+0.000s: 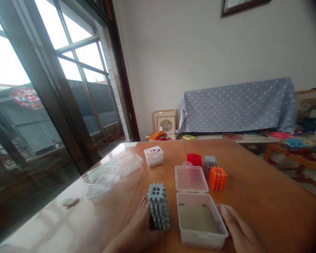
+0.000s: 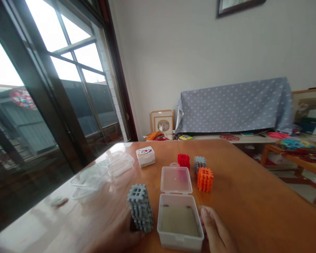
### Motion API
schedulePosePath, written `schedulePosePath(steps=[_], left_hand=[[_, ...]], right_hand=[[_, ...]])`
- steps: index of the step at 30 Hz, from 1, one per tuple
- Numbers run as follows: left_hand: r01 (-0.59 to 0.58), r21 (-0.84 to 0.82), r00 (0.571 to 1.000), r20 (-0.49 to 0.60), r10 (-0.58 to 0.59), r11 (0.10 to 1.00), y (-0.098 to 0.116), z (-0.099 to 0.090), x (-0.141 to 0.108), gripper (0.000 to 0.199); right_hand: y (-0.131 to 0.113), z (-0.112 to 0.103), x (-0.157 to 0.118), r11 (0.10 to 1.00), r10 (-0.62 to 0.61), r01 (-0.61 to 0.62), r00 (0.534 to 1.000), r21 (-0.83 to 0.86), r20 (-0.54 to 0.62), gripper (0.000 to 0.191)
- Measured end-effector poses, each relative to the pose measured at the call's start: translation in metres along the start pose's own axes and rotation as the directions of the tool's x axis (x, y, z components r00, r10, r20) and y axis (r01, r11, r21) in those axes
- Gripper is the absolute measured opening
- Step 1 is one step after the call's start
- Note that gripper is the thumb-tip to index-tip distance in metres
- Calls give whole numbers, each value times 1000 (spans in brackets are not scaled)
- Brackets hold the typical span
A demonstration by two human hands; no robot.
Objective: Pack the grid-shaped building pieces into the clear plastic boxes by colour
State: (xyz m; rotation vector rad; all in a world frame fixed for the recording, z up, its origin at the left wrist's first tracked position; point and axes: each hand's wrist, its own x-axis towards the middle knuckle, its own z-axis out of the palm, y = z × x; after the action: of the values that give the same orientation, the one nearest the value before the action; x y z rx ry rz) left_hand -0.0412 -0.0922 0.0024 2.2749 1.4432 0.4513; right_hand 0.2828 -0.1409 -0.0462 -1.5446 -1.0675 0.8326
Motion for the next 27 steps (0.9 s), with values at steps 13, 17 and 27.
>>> schedulePosePath(steps=[13,17,27], left_hand=[[-91,3,994,-67,91,996,-28,24,-2,64],[-111,-14,991,-71,110,994,-33,26,-1,64],[-94,12,989,-114,95,996,-30,31,-3,71]], right_hand=[[8,22,1,972,-224,224,974,-73,-4,50],[8,23,-1,964,-239,236,971,-125,-11,53],[4,24,0,937,-262,250,965,-245,-20,47]])
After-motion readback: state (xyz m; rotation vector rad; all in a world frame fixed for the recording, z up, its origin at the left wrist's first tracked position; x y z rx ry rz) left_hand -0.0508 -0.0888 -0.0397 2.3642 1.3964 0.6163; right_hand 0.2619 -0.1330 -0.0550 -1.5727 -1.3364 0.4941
